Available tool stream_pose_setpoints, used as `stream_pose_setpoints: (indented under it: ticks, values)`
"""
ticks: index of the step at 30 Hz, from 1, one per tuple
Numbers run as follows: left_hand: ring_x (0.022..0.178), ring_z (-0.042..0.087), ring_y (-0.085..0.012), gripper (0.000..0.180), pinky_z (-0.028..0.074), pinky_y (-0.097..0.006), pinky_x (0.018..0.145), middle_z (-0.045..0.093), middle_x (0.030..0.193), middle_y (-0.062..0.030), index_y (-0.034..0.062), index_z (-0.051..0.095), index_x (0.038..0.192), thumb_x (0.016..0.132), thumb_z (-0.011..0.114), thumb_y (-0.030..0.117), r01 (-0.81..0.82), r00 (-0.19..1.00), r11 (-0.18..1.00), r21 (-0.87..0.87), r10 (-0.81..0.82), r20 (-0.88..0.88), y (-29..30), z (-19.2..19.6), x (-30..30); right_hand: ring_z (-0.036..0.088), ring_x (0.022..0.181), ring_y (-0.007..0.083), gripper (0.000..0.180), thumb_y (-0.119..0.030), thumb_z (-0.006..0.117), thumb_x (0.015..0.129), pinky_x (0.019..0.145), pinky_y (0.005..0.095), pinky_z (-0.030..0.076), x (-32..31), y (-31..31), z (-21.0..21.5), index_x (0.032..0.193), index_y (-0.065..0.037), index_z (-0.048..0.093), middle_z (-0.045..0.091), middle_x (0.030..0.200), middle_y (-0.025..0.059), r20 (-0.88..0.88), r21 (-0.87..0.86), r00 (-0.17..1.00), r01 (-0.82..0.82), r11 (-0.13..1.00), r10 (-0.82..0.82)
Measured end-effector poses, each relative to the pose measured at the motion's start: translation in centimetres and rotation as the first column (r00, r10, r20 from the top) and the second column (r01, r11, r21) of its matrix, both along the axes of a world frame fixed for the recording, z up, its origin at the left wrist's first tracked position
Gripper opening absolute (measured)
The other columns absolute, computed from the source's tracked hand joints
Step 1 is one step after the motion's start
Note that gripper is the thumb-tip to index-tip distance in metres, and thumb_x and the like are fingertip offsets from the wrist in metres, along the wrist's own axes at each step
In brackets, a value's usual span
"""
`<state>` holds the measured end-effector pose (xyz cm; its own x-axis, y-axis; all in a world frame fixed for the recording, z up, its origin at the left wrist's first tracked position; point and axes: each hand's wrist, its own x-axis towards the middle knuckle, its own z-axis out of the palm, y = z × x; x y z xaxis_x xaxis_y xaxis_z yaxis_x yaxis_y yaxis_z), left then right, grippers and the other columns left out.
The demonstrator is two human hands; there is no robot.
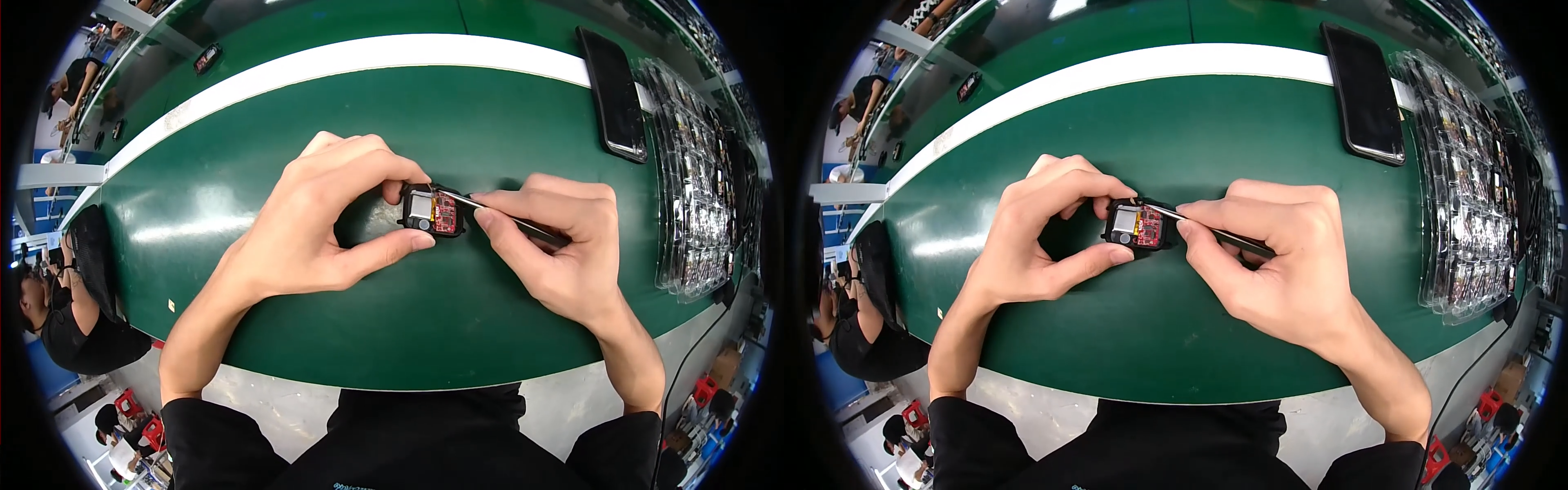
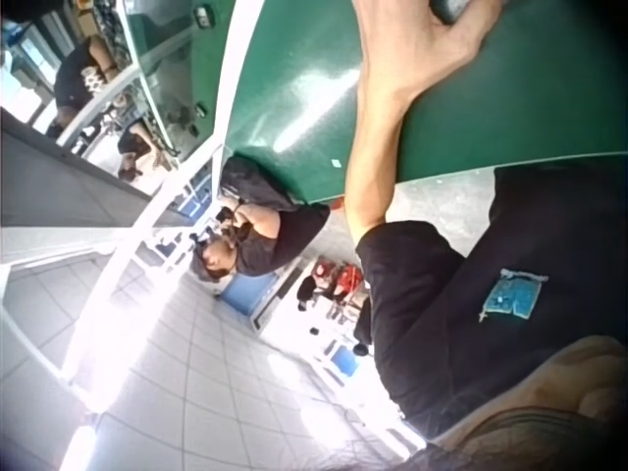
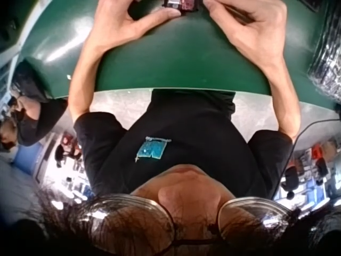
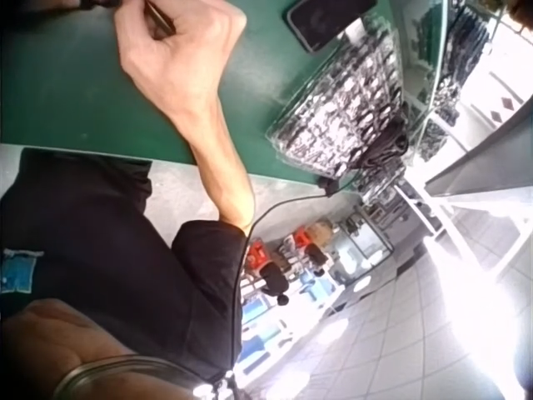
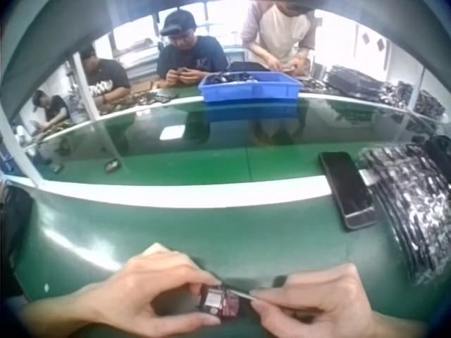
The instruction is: Assembling or inspecting a small electronic component using a precision tool.
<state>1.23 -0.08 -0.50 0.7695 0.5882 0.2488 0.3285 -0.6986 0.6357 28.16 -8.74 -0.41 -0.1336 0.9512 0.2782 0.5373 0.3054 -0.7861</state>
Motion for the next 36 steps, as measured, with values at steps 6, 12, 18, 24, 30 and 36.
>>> stream_pose_setpoints:
  ticks: [6,12,18,24,30,36]
  values:
    - [0.072,0.049,-0.0163,0.051,0.041,-0.033,0.075,0.071,0.089,-0.0020,0.0077,0.083,0.120,0.072,0.096,0.016,-0.040,0.999,0.998,-0.056,0.042,0.034,0.1,0.1,0.2,0.057,0.050,0.0137,0.014,0.002,0.084,0.086,0.048,0.0309,0.039,-0.1,0.1,-0.3,0.100,0.002,0.087,0.066,0.064,0.0075,0.003,0.026,1.000,-0.002,1.000,0.001]
    - [0.074,0.048,-0.0150,0.052,0.040,-0.033,0.073,0.072,0.089,-0.0006,0.0083,0.084,0.121,0.072,0.097,0.017,-0.050,0.999,0.997,-0.066,0.051,0.015,0.1,0.2,0.4,0.059,0.050,0.0153,0.014,0.002,0.084,0.086,0.048,0.0316,0.040,-0.1,0.0,-0.2,0.100,0.003,0.087,0.067,0.065,0.0083,0.020,0.054,1.000,0.001,0.999,-0.002]
    - [0.075,0.049,-0.0144,0.053,0.039,-0.033,0.073,0.071,0.087,0.0002,0.0084,0.084,0.120,0.070,0.098,0.016,-0.039,0.999,0.997,-0.069,0.041,0.027,0.3,-0.1,0.5,0.059,0.051,0.0156,0.016,0.002,0.083,0.086,0.048,0.0318,0.040,-0.2,0.3,-0.7,0.101,0.002,0.087,0.067,0.065,0.0082,0.013,0.089,1.000,-0.006,0.996,0.004]
    - [0.075,0.049,-0.0138,0.054,0.039,-0.032,0.074,0.070,0.085,-0.0002,0.0068,0.085,0.120,0.069,0.098,0.014,-0.055,0.998,0.996,-0.071,0.055,-0.003,0.2,0.2,0.4,0.050,0.052,0.0093,0.017,0.002,0.085,0.090,0.050,0.0298,0.031,-0.2,0.3,-1.0,0.107,0.002,0.087,0.059,0.062,0.0041,0.007,0.115,1.000,-0.028,0.993,0.028]
    - [0.074,0.050,-0.0135,0.054,0.038,-0.031,0.074,0.071,0.084,-0.0010,0.0040,0.084,0.119,0.068,0.098,0.013,-0.056,0.998,0.996,-0.064,0.054,-0.023,0.3,0.2,0.5,0.049,0.051,0.0099,0.017,0.003,0.085,0.090,0.049,0.0299,0.031,-0.3,0.3,-1.0,0.107,0.002,0.087,0.059,0.062,0.0043,-0.003,0.111,1.000,-0.017,0.994,0.018]
    - [0.075,0.050,-0.0132,0.055,0.039,-0.031,0.074,0.072,0.085,-0.0016,0.0033,0.084,0.120,0.068,0.098,0.013,-0.058,0.998,0.996,-0.072,0.057,-0.019,0.3,0.2,0.4,0.050,0.052,0.0099,0.017,0.003,0.085,0.090,0.050,0.0298,0.032,-0.3,0.3,-0.9,0.107,0.002,0.088,0.060,0.063,0.0041,-0.007,0.111,1.000,-0.021,0.994,0.022]
